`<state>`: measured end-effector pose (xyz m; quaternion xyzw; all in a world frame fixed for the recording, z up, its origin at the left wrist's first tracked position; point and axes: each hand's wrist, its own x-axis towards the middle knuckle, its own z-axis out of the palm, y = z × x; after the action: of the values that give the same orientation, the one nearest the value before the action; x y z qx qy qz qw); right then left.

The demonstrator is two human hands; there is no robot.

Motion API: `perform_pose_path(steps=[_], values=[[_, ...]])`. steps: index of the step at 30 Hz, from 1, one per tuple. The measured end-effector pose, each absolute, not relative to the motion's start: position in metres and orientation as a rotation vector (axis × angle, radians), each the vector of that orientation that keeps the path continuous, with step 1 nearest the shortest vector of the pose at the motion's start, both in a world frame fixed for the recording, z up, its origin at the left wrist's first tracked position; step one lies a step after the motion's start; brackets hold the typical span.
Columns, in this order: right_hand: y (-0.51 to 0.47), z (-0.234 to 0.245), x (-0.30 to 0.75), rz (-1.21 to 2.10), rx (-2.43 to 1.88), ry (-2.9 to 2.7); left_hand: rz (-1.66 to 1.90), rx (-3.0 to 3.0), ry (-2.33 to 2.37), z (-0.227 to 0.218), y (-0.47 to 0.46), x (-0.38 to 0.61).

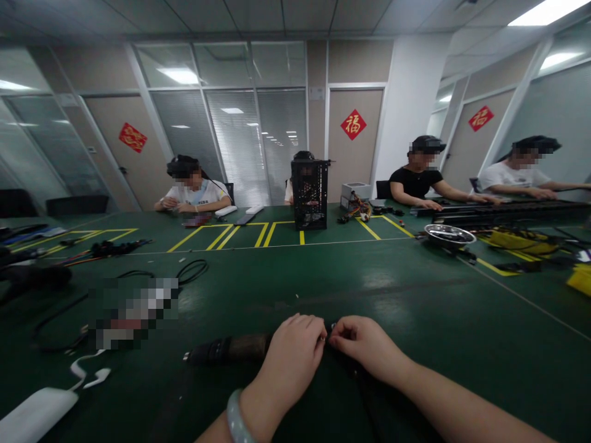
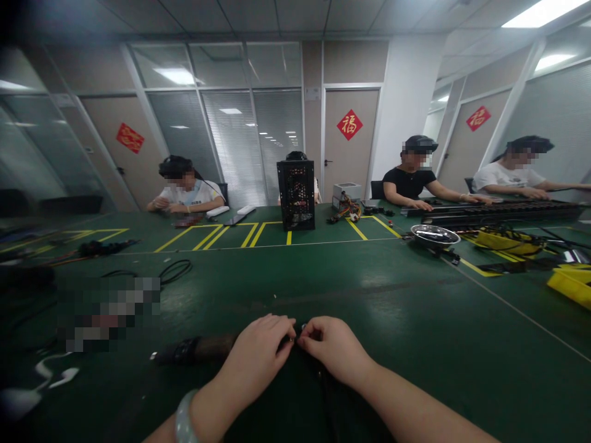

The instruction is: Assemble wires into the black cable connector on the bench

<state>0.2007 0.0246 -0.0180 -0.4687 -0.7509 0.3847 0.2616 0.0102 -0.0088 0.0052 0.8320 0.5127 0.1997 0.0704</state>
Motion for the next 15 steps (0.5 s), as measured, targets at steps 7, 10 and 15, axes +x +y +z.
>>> perform_pose_path(steps=[7,10,15], values=[[0.0247,-0.0193,0.2014,1.067,-1.235,-2.02,0.618,2.443,1.574,0.0083,-0.0113,0.0092],[0.0252,-0.02,0.2015,1.087,-1.246,-2.014,0.598,2.439,1.582,0.0088,-0.0111,0.0093],[0.0247,-0.0194,0.2013,1.078,-1.253,-2.026,0.531,2.424,1.62,0.0052,-0.0079,0.0097]])
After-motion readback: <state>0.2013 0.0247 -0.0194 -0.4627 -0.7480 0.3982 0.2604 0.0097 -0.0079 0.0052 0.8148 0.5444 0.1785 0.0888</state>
